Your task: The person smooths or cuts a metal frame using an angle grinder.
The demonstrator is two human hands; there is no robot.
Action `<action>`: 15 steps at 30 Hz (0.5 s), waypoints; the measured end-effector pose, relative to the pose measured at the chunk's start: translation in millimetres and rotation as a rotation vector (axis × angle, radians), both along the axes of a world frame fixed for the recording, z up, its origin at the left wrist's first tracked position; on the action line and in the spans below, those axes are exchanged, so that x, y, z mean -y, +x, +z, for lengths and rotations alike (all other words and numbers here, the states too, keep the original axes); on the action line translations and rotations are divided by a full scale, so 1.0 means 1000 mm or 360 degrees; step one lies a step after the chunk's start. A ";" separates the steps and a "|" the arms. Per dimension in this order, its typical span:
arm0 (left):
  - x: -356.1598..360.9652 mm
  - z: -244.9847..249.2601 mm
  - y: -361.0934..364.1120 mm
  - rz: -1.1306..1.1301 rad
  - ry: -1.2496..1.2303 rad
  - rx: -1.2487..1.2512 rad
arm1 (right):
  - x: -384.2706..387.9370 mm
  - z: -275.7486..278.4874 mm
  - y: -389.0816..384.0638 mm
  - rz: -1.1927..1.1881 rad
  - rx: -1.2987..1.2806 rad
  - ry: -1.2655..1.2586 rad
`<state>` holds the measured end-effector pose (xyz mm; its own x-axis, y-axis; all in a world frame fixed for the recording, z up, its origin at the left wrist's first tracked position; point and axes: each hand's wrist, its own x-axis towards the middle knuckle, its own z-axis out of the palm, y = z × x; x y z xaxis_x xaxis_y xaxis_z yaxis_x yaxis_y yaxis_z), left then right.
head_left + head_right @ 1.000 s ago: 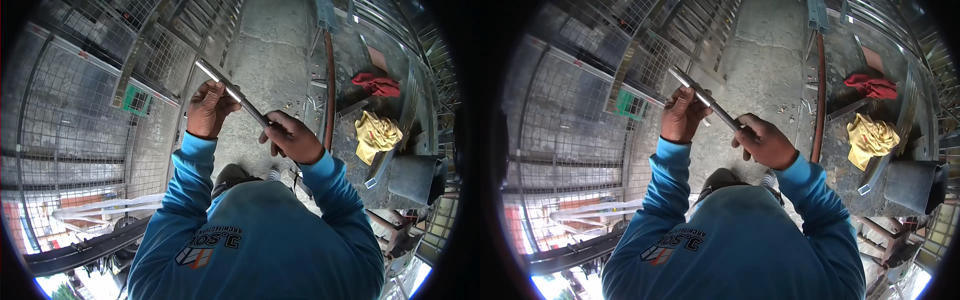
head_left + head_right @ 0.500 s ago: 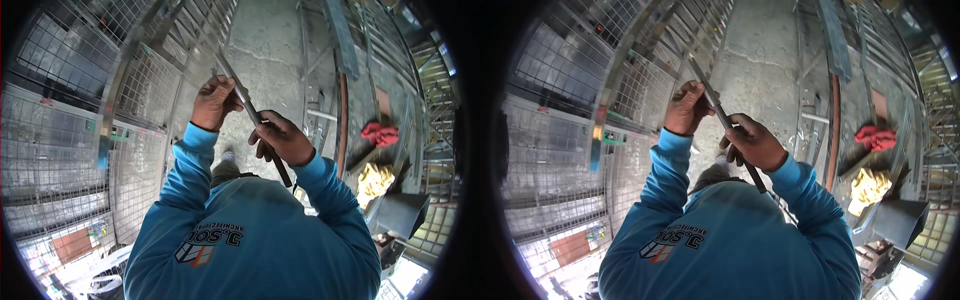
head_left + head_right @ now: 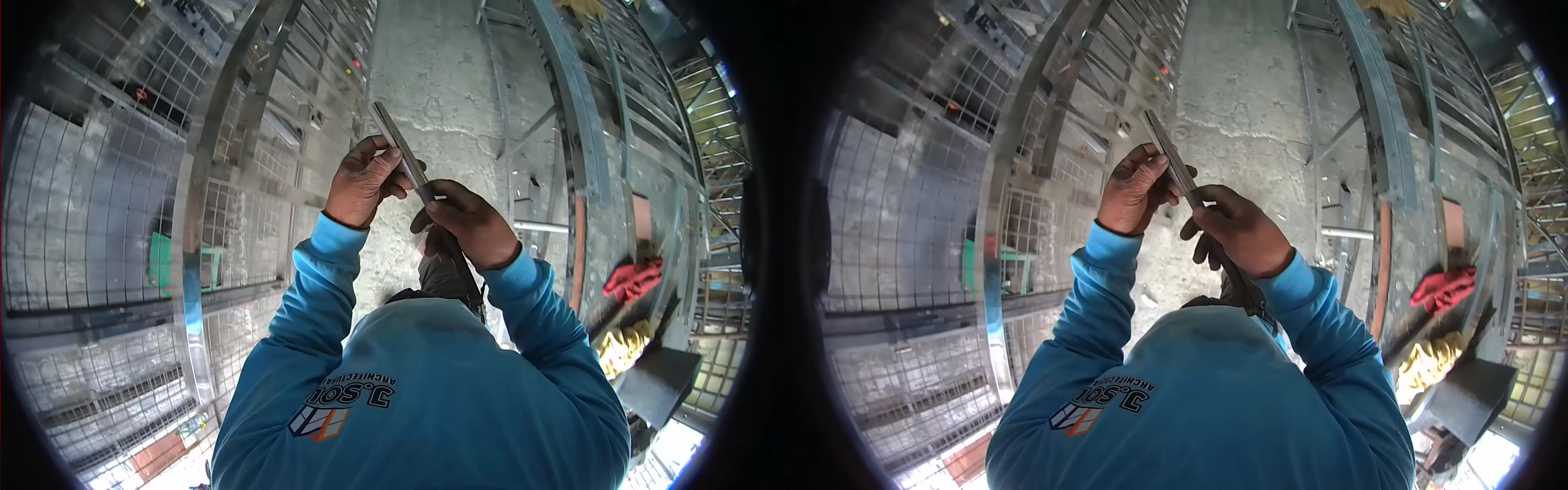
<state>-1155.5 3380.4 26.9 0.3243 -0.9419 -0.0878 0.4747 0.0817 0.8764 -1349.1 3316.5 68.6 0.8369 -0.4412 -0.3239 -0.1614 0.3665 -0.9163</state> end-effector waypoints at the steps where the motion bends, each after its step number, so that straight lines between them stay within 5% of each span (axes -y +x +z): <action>1: 0.018 -0.002 0.007 0.0011 -0.0007 0.0002 | 0.018 -0.007 0.004 -0.0006 0.0015 0.0001; 7: 0.159 0.009 0.066 0.0176 0.0036 0.0045 | 0.158 -0.018 0.038 0.0068 0.0033 0.0014; 15: 0.315 0.043 0.096 -0.0033 -0.0067 -0.0046 | 0.311 0.025 0.073 -0.0004 0.0039 -0.0032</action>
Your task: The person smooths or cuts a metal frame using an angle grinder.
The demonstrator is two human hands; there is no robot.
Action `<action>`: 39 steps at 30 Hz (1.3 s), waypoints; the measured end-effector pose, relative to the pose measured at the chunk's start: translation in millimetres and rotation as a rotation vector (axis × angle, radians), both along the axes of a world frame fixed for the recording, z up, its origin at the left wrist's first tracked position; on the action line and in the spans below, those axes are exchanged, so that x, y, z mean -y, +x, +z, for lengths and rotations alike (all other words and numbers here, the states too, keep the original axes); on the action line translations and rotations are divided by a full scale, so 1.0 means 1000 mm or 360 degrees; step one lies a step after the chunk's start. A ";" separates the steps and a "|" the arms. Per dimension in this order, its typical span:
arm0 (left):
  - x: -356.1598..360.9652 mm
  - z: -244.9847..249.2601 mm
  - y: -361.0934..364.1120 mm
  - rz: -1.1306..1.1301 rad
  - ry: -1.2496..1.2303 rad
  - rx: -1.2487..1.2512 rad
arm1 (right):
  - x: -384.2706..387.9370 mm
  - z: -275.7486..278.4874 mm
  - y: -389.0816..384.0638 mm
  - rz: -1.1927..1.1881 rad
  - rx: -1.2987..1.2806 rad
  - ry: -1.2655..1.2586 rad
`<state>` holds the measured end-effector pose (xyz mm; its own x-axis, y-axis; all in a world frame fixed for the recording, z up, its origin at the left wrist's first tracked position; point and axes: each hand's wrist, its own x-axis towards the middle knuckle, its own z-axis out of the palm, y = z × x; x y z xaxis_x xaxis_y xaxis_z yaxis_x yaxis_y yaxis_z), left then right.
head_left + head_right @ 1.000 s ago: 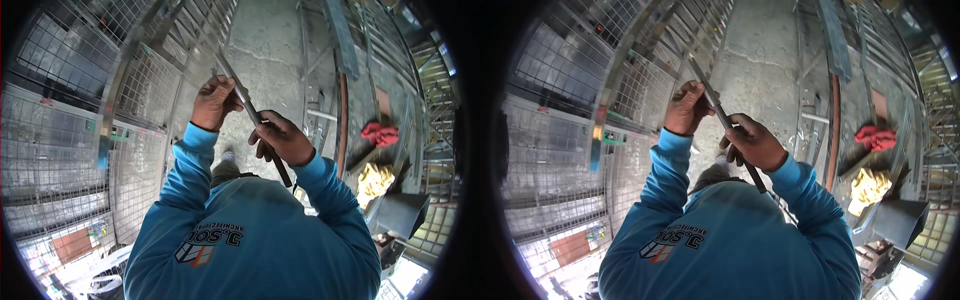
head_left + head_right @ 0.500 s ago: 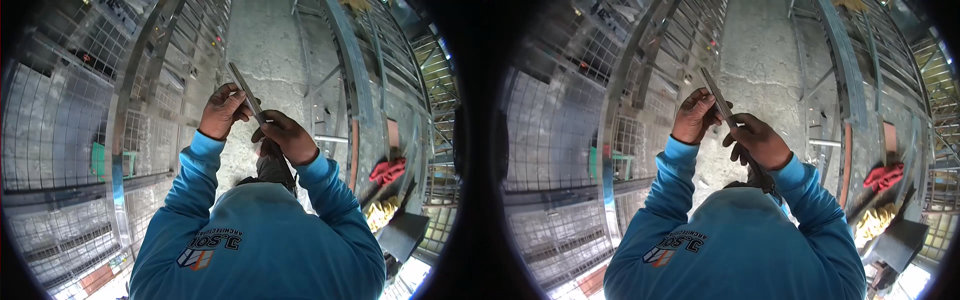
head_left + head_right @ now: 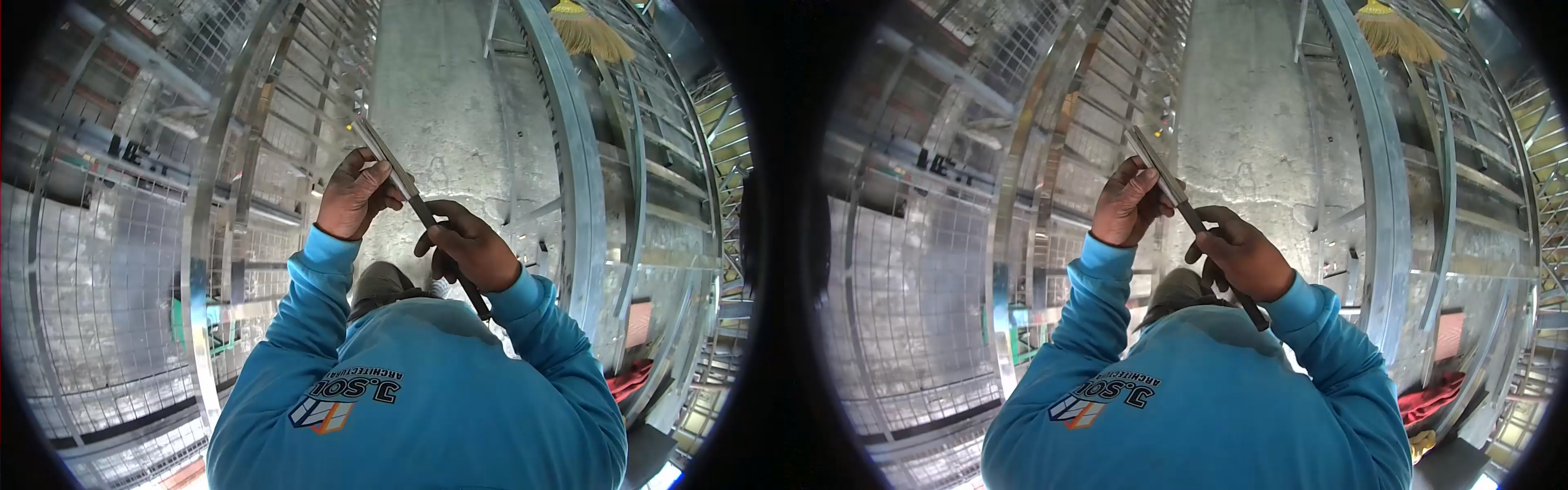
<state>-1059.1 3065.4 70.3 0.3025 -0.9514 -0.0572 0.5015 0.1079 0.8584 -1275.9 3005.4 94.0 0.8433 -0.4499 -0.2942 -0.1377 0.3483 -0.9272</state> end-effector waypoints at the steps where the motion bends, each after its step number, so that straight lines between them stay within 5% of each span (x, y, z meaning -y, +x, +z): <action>1: 0.018 0.001 0.003 -0.0021 0.0002 0.0003 | 0.018 0.001 0.006 -0.0012 0.0039 0.0024; 15: 0.325 -0.052 0.164 -0.0211 0.0059 -0.0185 | 0.305 -0.019 0.176 -0.0171 -0.0228 -0.0065; 21: 0.454 -0.013 0.278 -0.0021 0.0168 -0.0097 | 0.435 0.005 0.274 -0.0144 -0.0347 0.0009; 32: 0.716 0.015 0.367 -0.0251 0.0111 0.0142 | 0.683 -0.003 0.365 -0.0320 0.0006 0.0017; 39: 0.897 0.050 0.411 -0.0377 0.0173 0.0026 | 0.869 0.048 0.413 -0.0306 -0.0001 -0.0019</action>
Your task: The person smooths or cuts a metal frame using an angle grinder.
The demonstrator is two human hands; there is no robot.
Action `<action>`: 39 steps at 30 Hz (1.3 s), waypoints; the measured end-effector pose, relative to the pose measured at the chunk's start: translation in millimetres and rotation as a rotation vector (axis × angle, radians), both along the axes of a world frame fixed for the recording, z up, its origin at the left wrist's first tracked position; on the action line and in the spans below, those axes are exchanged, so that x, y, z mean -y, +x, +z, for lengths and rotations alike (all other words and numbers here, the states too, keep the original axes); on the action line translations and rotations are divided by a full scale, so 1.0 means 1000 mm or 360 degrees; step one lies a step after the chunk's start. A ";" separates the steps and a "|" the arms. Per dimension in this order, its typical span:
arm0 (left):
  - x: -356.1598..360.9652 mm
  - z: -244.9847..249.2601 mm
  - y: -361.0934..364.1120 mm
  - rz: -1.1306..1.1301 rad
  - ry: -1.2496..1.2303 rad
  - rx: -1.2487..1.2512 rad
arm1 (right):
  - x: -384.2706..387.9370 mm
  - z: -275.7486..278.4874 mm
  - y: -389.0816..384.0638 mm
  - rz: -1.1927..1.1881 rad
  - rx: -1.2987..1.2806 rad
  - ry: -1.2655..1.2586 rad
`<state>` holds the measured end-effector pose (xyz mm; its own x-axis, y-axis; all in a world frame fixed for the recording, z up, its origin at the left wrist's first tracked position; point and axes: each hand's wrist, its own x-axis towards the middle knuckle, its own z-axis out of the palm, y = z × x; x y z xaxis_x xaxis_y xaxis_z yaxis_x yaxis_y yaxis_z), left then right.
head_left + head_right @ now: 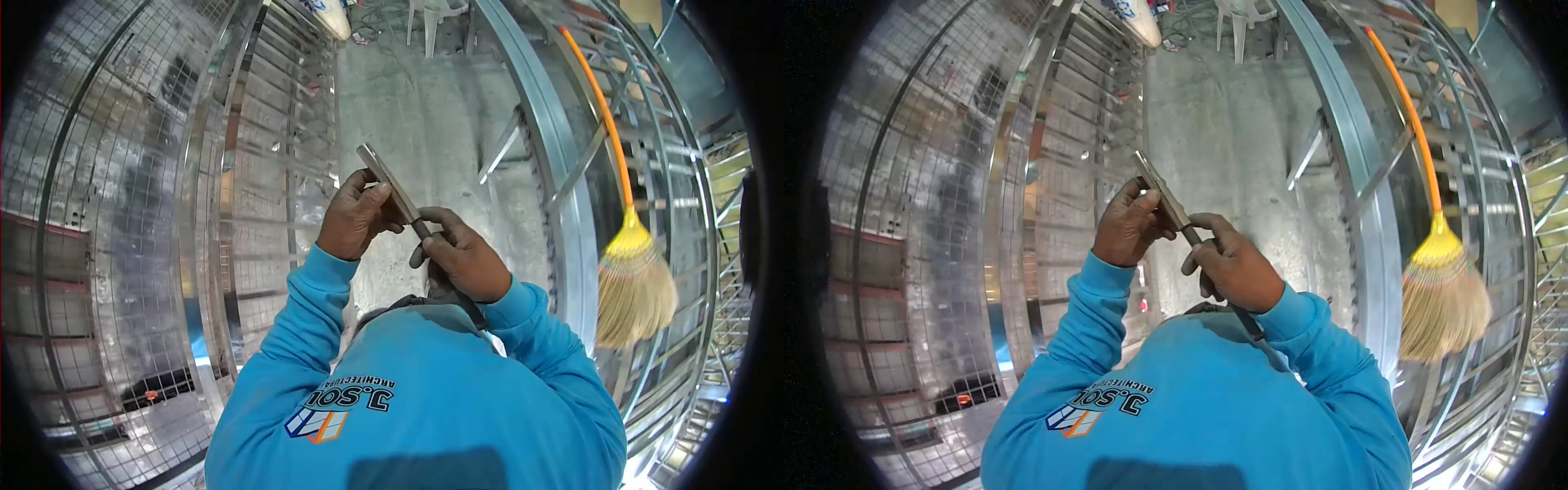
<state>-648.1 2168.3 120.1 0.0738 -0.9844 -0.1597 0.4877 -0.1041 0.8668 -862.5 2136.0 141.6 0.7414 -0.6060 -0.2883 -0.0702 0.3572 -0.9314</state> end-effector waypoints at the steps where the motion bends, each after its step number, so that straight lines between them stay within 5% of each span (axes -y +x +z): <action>1: 0.022 0.008 0.010 -0.0032 -0.0045 -0.0013 | 0.022 0.012 0.008 0.0011 -0.0021 -0.0011; 13: 0.234 0.021 0.127 0.0311 -0.0082 -0.0070 | 0.235 0.040 0.122 0.0146 -0.0135 0.0018; 23: 0.425 0.037 0.302 0.0300 -0.0032 -0.0122 | 0.429 0.073 0.313 0.0111 -0.0249 0.0107; 33: 0.567 0.045 0.422 0.0278 0.0060 -0.0238 | 0.553 0.117 0.435 0.0208 0.0136 0.0428; 39: 0.643 0.018 0.468 0.0359 0.0186 -0.0530 | 0.634 0.094 0.491 0.0192 0.0173 0.0374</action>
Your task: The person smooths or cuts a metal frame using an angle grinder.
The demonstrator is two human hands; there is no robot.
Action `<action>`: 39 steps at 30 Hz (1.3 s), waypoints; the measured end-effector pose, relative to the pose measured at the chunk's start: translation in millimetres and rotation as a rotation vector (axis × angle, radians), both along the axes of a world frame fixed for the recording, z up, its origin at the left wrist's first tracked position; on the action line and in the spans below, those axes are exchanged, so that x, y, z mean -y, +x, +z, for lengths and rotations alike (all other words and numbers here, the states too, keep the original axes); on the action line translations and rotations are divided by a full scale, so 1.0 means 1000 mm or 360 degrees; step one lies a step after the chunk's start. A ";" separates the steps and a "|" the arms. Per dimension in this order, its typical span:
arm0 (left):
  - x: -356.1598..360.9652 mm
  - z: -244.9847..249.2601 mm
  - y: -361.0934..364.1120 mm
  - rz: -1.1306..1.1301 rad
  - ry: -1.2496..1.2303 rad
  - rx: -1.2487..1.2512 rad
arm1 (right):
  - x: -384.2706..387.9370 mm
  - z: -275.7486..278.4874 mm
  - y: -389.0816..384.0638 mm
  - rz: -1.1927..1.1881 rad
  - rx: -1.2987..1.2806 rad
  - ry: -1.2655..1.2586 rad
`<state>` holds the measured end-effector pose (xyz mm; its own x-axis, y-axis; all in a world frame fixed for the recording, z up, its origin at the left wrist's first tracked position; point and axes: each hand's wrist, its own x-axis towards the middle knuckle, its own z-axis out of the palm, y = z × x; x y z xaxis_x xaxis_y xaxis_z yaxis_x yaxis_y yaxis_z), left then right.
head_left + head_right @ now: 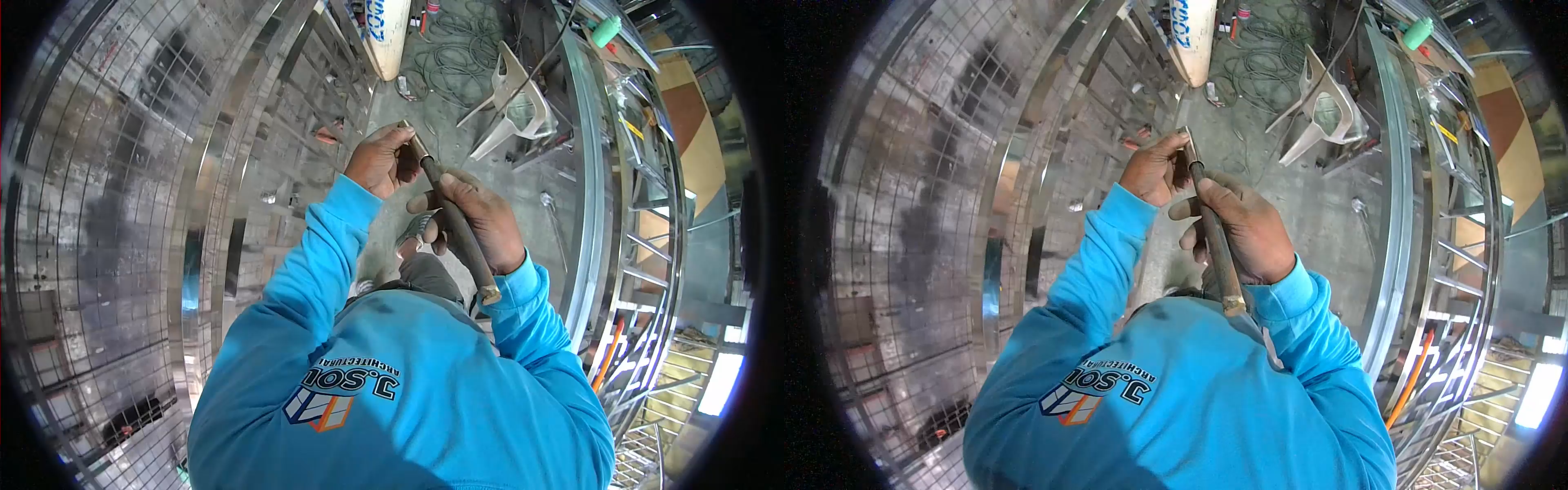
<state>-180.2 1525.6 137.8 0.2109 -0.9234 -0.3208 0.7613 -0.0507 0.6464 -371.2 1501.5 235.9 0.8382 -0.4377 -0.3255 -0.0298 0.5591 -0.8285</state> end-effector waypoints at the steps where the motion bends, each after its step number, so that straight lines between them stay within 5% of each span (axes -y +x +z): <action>1: 0.014 -0.003 0.008 0.0007 0.0011 -0.0018 | 0.015 -0.006 0.008 0.0002 0.0026 0.0049; 20: 0.310 0.014 0.104 0.0118 -0.0042 0.0186 | 0.311 -0.003 0.093 -0.0071 0.0190 -0.0077; 30: 0.461 -0.006 0.175 -0.0253 -0.0295 0.0068 | 0.434 -0.018 0.164 -0.0316 0.0051 -0.0074; 39: 0.617 0.002 0.276 -0.0405 -0.0088 0.0054 | 0.576 -0.012 0.266 -0.0463 -0.0115 -0.0133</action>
